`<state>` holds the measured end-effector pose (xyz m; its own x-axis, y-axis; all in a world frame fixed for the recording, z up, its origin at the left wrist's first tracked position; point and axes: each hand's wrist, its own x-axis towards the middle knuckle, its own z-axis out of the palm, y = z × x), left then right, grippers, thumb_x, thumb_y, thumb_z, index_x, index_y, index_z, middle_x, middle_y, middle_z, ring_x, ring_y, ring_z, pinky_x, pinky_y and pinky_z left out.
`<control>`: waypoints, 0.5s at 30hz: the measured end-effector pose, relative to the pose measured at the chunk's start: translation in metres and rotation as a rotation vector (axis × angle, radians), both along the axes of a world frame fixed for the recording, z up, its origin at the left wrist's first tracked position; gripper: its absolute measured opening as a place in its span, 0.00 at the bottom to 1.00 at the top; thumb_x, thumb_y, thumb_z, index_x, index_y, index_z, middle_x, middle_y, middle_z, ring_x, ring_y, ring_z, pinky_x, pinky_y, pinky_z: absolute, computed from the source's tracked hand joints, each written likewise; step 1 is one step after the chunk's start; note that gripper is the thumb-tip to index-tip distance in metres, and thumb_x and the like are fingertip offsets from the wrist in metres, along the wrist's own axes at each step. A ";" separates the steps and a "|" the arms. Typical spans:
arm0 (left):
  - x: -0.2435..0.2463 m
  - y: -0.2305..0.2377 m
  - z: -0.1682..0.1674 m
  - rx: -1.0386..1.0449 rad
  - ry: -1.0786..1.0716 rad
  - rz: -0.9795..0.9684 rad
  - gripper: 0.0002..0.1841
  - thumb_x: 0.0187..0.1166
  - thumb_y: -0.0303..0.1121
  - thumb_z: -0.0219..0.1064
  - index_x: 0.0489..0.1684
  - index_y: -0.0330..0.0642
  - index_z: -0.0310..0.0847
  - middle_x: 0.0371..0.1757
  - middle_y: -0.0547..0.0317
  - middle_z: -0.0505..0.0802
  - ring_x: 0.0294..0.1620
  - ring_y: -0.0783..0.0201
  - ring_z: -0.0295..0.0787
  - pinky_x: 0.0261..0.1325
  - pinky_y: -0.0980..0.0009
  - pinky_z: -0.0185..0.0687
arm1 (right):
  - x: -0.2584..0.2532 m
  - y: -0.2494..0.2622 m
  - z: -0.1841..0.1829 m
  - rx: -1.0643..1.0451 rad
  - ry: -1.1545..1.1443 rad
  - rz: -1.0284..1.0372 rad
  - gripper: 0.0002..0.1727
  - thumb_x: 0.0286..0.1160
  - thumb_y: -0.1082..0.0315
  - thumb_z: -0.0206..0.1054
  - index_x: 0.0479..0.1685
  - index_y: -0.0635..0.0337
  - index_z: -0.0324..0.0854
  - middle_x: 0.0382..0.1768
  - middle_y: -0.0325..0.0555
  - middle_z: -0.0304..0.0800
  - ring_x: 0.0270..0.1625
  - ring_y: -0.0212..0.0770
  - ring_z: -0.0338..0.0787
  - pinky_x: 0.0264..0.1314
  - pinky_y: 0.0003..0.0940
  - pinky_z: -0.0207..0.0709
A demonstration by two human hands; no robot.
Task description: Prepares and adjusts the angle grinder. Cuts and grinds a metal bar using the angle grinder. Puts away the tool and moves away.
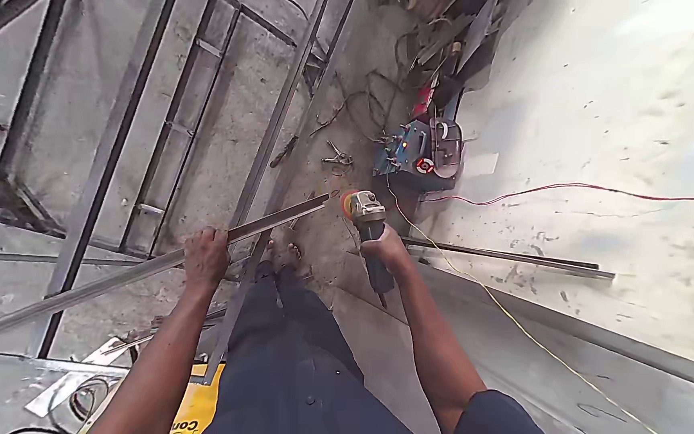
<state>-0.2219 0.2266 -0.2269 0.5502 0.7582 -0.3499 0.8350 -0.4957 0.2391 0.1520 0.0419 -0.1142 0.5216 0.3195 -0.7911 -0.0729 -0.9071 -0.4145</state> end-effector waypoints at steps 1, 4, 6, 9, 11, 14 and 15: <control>0.000 0.000 -0.003 0.017 -0.022 0.005 0.08 0.80 0.27 0.63 0.48 0.35 0.85 0.50 0.36 0.89 0.56 0.33 0.86 0.57 0.35 0.80 | -0.002 -0.002 0.002 -0.005 0.023 0.009 0.43 0.39 0.72 0.85 0.68 0.60 0.75 0.46 0.57 0.92 0.44 0.51 0.94 0.47 0.53 0.90; -0.002 -0.007 -0.007 0.062 -0.049 0.019 0.07 0.80 0.26 0.64 0.47 0.37 0.86 0.50 0.37 0.90 0.56 0.32 0.86 0.53 0.35 0.80 | -0.010 -0.007 0.002 -0.058 0.082 0.074 0.42 0.40 0.69 0.84 0.66 0.61 0.75 0.46 0.55 0.91 0.44 0.50 0.94 0.49 0.52 0.89; -0.001 -0.011 -0.010 0.098 -0.036 0.021 0.07 0.80 0.25 0.63 0.47 0.38 0.86 0.50 0.38 0.89 0.55 0.33 0.86 0.53 0.35 0.78 | -0.014 -0.007 -0.003 -0.063 0.109 0.105 0.44 0.38 0.68 0.85 0.67 0.62 0.73 0.47 0.56 0.91 0.44 0.50 0.94 0.48 0.52 0.90; -0.001 -0.013 -0.014 0.125 -0.049 0.017 0.07 0.79 0.25 0.62 0.46 0.38 0.86 0.48 0.37 0.89 0.54 0.33 0.86 0.52 0.35 0.78 | -0.017 -0.002 -0.011 -0.071 0.128 0.143 0.43 0.36 0.67 0.85 0.66 0.60 0.75 0.47 0.55 0.91 0.45 0.50 0.94 0.49 0.52 0.90; -0.002 -0.016 -0.012 0.111 -0.054 0.028 0.07 0.80 0.25 0.62 0.46 0.38 0.86 0.49 0.36 0.89 0.54 0.32 0.86 0.53 0.34 0.79 | -0.020 0.002 -0.012 -0.087 0.142 0.171 0.41 0.38 0.66 0.85 0.65 0.59 0.76 0.47 0.54 0.91 0.45 0.49 0.94 0.48 0.52 0.89; -0.002 -0.016 -0.012 0.104 -0.054 0.041 0.07 0.80 0.25 0.62 0.47 0.40 0.87 0.49 0.37 0.90 0.55 0.32 0.86 0.52 0.34 0.79 | -0.021 0.008 -0.016 -0.112 0.129 0.209 0.40 0.37 0.65 0.84 0.64 0.57 0.78 0.45 0.53 0.92 0.44 0.49 0.94 0.48 0.53 0.88; -0.001 -0.015 -0.013 0.107 -0.057 0.046 0.08 0.80 0.25 0.63 0.47 0.40 0.87 0.49 0.38 0.90 0.56 0.32 0.86 0.52 0.33 0.79 | -0.020 0.010 -0.018 -0.114 0.133 0.211 0.42 0.37 0.65 0.84 0.66 0.58 0.77 0.46 0.54 0.92 0.45 0.50 0.93 0.49 0.54 0.88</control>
<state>-0.2232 0.2117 -0.2399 0.5306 0.8144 -0.2349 0.8440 -0.4823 0.2346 0.1320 0.0519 -0.1319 0.3424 0.3154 -0.8850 0.0760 -0.9482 -0.3085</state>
